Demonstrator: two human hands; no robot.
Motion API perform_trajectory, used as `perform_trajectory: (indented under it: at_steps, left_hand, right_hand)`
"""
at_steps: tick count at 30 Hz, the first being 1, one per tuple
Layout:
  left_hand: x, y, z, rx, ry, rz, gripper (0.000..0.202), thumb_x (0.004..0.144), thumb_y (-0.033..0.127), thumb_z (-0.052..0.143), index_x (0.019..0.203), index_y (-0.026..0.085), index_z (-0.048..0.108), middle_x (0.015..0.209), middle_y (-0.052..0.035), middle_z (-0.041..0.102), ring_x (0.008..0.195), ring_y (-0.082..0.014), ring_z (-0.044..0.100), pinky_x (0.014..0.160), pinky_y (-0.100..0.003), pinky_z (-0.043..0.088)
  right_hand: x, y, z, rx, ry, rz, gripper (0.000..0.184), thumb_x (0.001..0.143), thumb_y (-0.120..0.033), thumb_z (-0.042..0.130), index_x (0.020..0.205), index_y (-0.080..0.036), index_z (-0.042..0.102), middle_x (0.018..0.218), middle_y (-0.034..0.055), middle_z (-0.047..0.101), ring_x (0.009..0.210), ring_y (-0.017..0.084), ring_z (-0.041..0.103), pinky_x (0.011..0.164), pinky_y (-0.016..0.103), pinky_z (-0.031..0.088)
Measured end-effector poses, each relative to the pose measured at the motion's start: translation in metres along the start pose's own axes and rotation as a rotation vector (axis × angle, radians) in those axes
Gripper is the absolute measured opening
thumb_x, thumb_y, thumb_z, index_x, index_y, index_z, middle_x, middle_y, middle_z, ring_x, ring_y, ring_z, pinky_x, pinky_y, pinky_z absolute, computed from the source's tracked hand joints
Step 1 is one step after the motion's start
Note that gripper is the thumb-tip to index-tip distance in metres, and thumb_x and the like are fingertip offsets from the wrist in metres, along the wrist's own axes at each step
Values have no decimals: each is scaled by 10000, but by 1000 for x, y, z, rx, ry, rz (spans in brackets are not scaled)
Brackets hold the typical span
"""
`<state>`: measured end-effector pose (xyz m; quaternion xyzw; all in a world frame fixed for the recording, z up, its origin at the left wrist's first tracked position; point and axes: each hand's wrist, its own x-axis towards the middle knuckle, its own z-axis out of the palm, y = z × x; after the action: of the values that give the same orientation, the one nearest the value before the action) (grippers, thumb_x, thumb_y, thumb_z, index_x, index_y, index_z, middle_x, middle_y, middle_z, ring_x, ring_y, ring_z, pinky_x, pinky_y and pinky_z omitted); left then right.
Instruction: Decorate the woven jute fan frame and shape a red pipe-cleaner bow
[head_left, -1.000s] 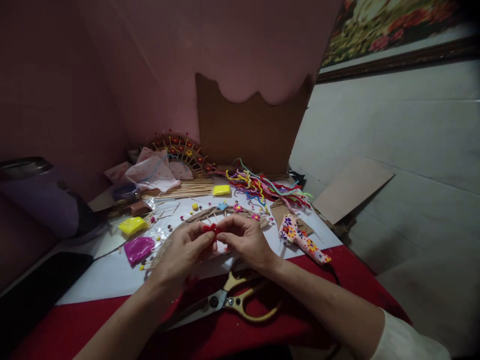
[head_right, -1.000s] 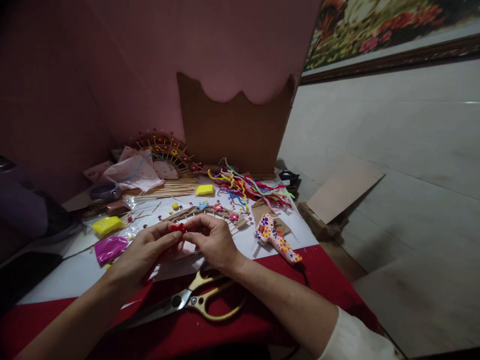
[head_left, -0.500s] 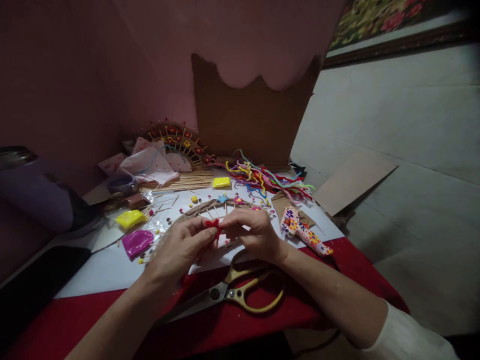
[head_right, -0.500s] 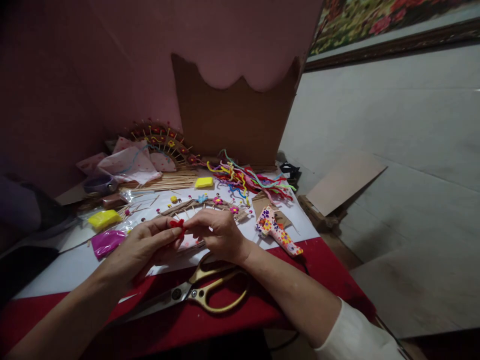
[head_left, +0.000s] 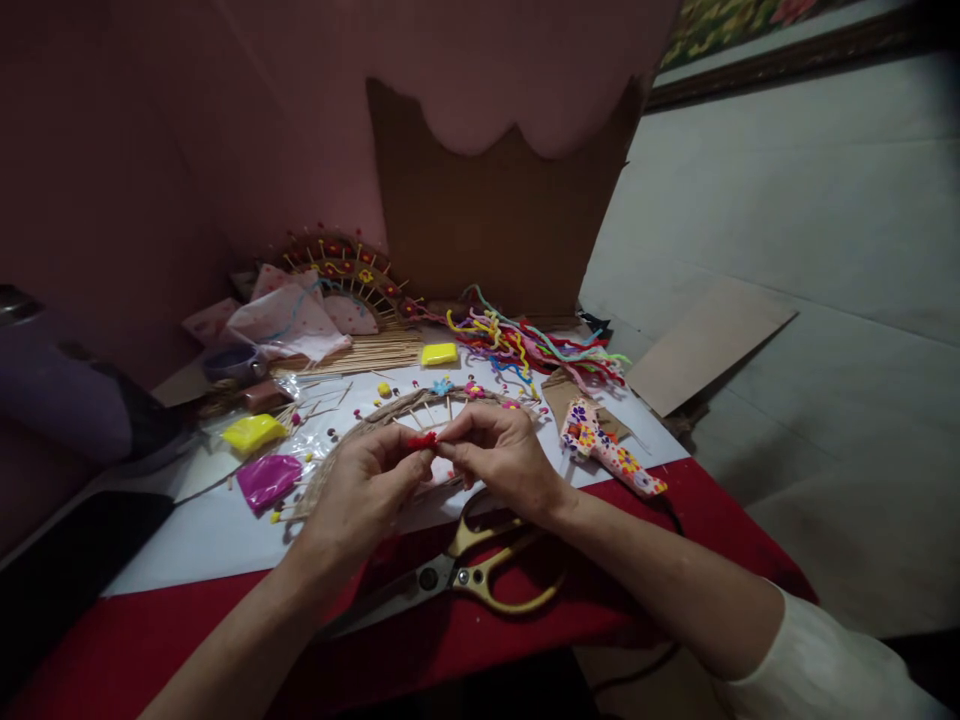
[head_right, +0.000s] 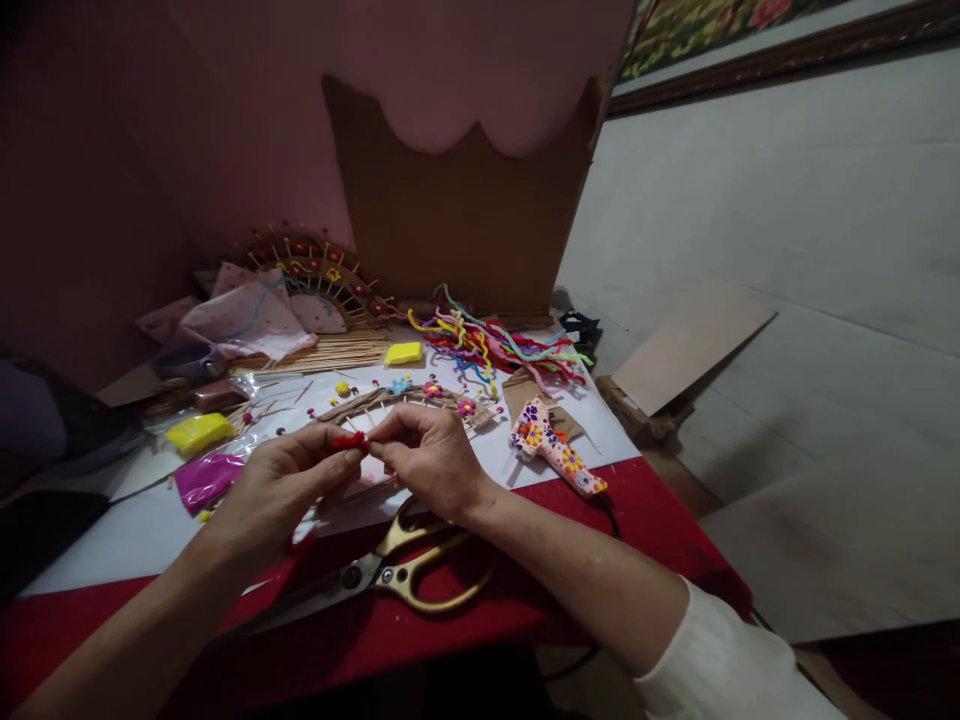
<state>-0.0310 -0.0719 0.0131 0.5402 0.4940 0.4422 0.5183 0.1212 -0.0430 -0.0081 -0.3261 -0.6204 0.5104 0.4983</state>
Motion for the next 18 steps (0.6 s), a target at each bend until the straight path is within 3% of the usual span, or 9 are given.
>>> perform_trajectory:
  at_steps: [4, 10, 13, 18]
  left_hand:
    - [2, 0, -5, 56, -41, 7, 197, 720, 343, 634, 690, 157, 580, 520, 51, 485, 457, -78, 386, 447, -200, 274]
    - [2, -1, -11, 18, -165, -63, 305, 761, 376, 612, 579, 161, 494, 473, 58, 418, 429, -65, 329, 419, -194, 228]
    - [2, 0, -9, -16, -148, -79, 276, 759, 353, 619, 595, 153, 524, 492, 44, 462, 433, -63, 359, 422, -187, 261]
    - [-1, 3, -3, -106, 17, -50, 222, 691, 352, 692, 755, 153, 620, 621, 6, 598, 533, -107, 525, 497, -202, 404]
  right_hand:
    - [1, -4, -3, 26, -71, 15, 76, 727, -239, 666, 769, -180, 644, 599, -35, 570, 454, 77, 504, 423, 203, 458]
    - [6, -5, -17, -222, -156, -293, 81, 757, -168, 625, 773, -205, 696, 733, 3, 629, 640, 116, 575, 640, 261, 490]
    - [6, -2, -17, -140, -160, -193, 62, 759, -210, 646, 810, -194, 677, 737, -1, 626, 590, 101, 563, 576, 242, 489]
    - [4, 1, -2, 74, -114, 127, 268, 648, -351, 750, 757, -160, 598, 660, -25, 603, 541, 82, 543, 468, 184, 444]
